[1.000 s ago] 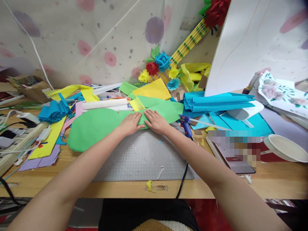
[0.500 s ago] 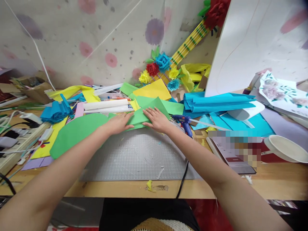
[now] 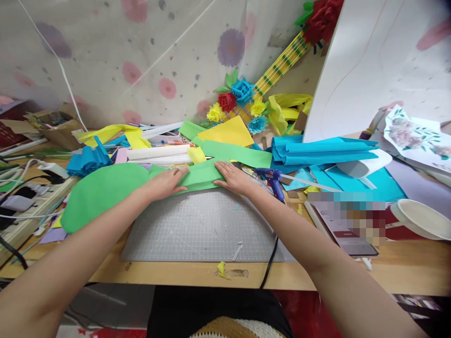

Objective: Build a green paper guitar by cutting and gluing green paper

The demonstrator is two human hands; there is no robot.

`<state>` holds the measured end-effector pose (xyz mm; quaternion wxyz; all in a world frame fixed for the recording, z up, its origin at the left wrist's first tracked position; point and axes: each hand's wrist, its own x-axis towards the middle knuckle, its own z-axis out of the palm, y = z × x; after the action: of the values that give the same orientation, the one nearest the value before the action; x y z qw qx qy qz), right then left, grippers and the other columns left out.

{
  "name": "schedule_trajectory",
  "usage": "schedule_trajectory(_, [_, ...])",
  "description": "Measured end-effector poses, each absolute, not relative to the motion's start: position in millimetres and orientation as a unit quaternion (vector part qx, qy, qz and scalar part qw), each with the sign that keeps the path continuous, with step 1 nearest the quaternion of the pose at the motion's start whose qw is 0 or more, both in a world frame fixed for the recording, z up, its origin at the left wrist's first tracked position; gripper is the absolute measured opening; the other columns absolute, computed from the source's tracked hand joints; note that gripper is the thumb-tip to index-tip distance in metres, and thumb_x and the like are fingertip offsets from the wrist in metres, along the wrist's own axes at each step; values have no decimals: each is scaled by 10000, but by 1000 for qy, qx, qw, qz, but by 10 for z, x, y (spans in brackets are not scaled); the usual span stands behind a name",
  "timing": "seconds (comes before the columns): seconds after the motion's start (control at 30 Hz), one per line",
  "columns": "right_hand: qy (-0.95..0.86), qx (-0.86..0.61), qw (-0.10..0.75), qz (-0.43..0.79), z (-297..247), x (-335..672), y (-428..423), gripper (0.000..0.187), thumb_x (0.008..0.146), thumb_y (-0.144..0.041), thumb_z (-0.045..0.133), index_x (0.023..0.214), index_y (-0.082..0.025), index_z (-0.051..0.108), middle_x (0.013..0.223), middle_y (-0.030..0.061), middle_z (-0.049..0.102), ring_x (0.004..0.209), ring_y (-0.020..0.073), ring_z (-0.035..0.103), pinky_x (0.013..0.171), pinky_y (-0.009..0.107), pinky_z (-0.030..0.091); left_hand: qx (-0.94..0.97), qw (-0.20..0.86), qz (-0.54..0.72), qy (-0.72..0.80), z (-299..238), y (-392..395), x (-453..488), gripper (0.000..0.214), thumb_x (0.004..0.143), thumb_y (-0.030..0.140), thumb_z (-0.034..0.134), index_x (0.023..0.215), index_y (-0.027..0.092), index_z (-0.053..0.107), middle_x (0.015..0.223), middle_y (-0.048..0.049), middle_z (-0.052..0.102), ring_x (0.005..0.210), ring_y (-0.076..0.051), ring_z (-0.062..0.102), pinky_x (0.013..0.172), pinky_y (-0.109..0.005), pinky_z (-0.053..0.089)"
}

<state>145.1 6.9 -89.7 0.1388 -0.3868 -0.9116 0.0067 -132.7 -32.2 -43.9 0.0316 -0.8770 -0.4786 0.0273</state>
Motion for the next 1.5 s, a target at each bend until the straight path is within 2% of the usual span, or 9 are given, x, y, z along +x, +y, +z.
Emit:
schedule_trajectory(0.23, [-915,-374,150,2,-876,1529,27,663,912,-500,392,1435,-99,316,1456,169,377,1361,279,321,1104,495,277,-885,60,23,-461,-315,-311,-1447,653,846,443,505,1395,157,298,1273,-175,530,1126,-296,554,908,-384,438])
schedule_trajectory(0.43, [-888,-443,119,1,-767,1471,-209,711,810,-389,617,1378,-25,393,1353,219,485,1287,326,414,1074,460,330,-881,68,17,-468,-188,-248,-1569,618,763,398,601,1326,201,437,1265,-150,536,1078,-311,570,864,-392,459])
schedule_trajectory(0.57, [-859,-477,182,-31,-594,1373,-348,879,724,-479,685,1411,-51,342,1428,219,387,1349,369,302,1089,515,279,-883,80,9,-462,-112,-234,-1542,568,755,345,603,1288,198,475,1228,-141,549,1072,-306,567,863,-394,464])
schedule_trajectory(0.67, [-872,-442,204,-41,-484,1240,-396,833,757,-465,656,1421,-82,328,1457,183,358,1385,334,237,1131,503,198,-882,79,14,-464,-87,-246,-1456,559,754,306,602,1287,199,468,1229,-137,542,1077,-307,563,861,-401,469])
schedule_trajectory(0.9, [-882,-448,148,-2,-519,950,-404,716,768,-324,664,1367,-57,378,1330,216,487,1238,316,444,1039,432,344,-902,60,-17,-427,-117,-227,-1248,584,716,175,625,1278,206,471,1266,-133,519,1197,-304,497,969,-439,429])
schedule_trajectory(1.07, [-844,-496,206,-4,-541,1001,-395,626,798,-343,600,1326,-59,421,1251,202,546,1126,319,525,914,420,436,-899,91,-133,-408,-82,-276,-1135,588,773,100,534,1330,245,414,1393,-103,421,1357,-276,319,1125,-523,233])
schedule_trajectory(1.23, [-760,-568,303,91,-524,1070,-389,633,774,-472,582,1306,-154,453,1281,158,553,1140,339,533,890,466,458,-746,123,-374,-538,-312,-448,-912,648,810,301,583,1382,237,287,1429,-157,327,1390,-319,224,1112,-580,214])
schedule_trajectory(1.33, [-729,-565,335,192,-540,1091,-377,651,752,-534,582,1285,-176,470,1249,126,586,1116,306,560,899,447,465,-580,24,-540,-609,-548,-443,-726,728,806,433,580,1396,224,207,1420,-185,311,1345,-284,318,1083,-501,319])
schedule_trajectory(1.5, [-723,-511,370,280,-573,1111,-395,630,710,-523,636,1242,-208,515,1204,83,617,1091,272,577,921,422,456,-505,-425,-592,-463,-681,-348,-521,626,737,538,603,1261,237,439,1258,-111,550,1168,-236,539,954,-388,461])
